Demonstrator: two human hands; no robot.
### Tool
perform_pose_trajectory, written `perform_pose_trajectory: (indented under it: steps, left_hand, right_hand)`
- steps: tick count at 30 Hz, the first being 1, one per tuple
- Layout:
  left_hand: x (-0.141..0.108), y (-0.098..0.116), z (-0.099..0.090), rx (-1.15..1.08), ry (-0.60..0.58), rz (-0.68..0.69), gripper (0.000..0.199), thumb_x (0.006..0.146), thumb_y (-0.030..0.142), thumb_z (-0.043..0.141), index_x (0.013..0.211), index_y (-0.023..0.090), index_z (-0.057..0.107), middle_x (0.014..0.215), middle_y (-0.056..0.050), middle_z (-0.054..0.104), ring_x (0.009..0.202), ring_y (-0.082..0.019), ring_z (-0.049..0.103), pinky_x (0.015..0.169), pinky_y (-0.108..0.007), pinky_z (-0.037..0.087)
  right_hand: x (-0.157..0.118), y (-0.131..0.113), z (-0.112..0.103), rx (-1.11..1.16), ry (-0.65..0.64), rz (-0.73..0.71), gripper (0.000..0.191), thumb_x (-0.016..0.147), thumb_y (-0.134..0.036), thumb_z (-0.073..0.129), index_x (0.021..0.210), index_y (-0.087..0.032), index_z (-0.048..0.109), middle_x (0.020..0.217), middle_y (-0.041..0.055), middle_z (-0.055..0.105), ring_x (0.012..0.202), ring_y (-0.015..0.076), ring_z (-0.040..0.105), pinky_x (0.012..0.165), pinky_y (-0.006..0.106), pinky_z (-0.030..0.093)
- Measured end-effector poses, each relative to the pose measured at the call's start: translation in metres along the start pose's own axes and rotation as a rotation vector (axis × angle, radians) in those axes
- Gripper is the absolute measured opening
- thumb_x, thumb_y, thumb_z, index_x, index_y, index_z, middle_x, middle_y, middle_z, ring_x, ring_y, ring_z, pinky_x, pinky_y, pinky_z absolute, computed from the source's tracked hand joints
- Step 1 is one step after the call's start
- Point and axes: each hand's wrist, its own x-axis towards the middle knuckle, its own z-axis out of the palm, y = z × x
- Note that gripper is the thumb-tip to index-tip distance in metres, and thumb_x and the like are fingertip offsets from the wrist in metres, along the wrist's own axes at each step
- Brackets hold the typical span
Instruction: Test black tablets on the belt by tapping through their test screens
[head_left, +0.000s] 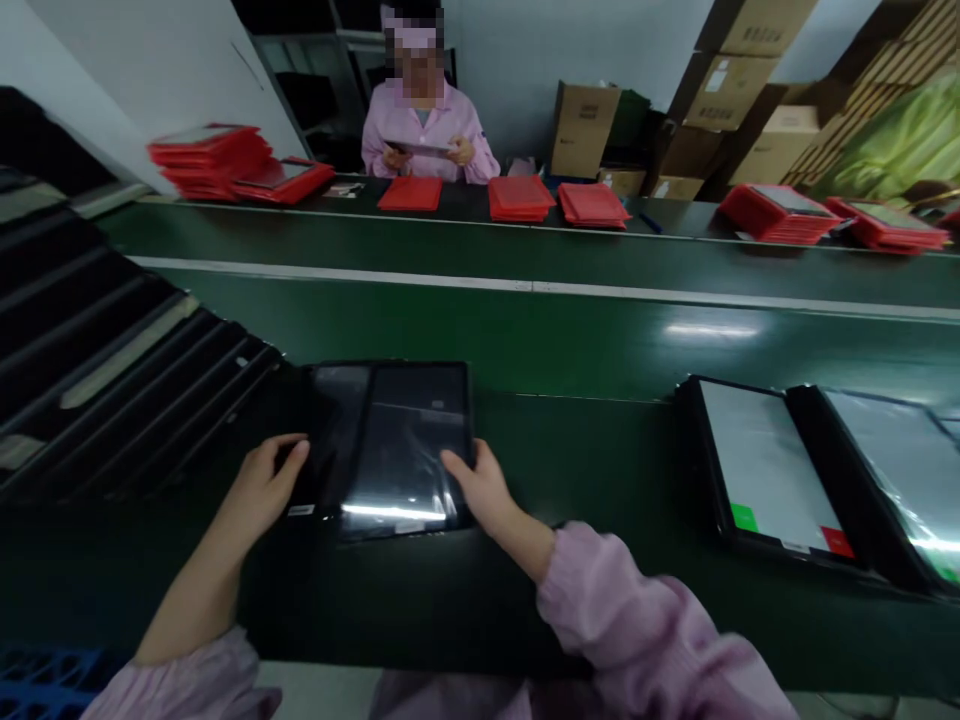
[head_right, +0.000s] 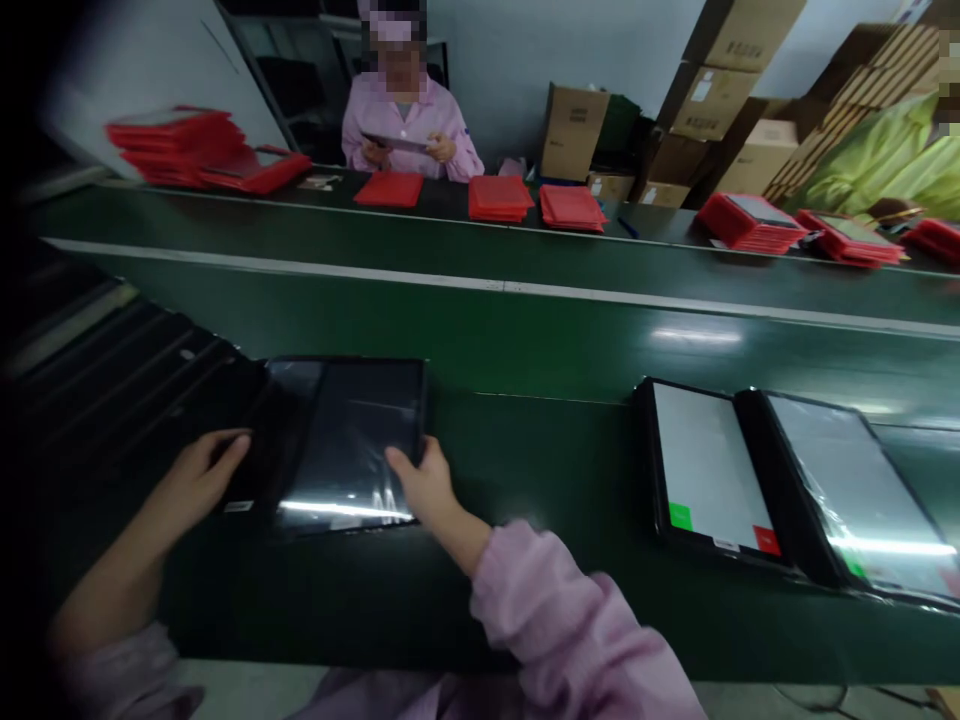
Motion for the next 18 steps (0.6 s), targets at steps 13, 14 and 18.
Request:
perform_pose_trajectory:
  steps: [13, 14, 18]
  left_hand:
    - [0.075, 0.122, 0.046, 0.193, -0.165, 0.282, 0.067, 0.098, 0.039, 0.052, 0.153, 0.002, 0.049, 0.166, -0.026, 0.048, 0.162, -0.044, 0.030, 0.130, -0.060, 0.027]
    - [0.079, 0.125, 0.047, 0.209, -0.173, 0.293, 0.065, 0.097, 0.037, 0.050, 0.151, 0.000, 0.051, 0.164, -0.025, 0.052, 0.161, -0.042, 0.034, 0.130, -0.058, 0.028]
    - [0.088, 0.122, 0.041, 0.255, -0.193, 0.303, 0.063, 0.092, 0.041, 0.045, 0.140, 0.003, 0.060, 0.150, -0.023, 0.065, 0.147, -0.038, 0.053, 0.127, -0.051, 0.034]
  right_hand:
    - [-0.061, 0.033, -0.169, -0.488, 0.425, -0.066, 0.072, 0.093, -0.067, 0.063, 0.148, -0.021, 0.063, 0.140, 0.0219, 0.062, 0.134, 0.0443, 0.058, 0.109, 0.071, 0.053]
    - [-0.053, 0.033, -0.168, -0.472, 0.414, -0.075, 0.069, 0.095, -0.063, 0.062, 0.150, -0.021, 0.061, 0.137, 0.0210, 0.063, 0.131, 0.0421, 0.061, 0.108, 0.069, 0.055]
    - [-0.019, 0.031, -0.169, -0.412, 0.428, -0.070, 0.059, 0.097, -0.048, 0.063, 0.152, -0.026, 0.062, 0.122, 0.0137, 0.069, 0.116, 0.0327, 0.069, 0.103, 0.055, 0.061]
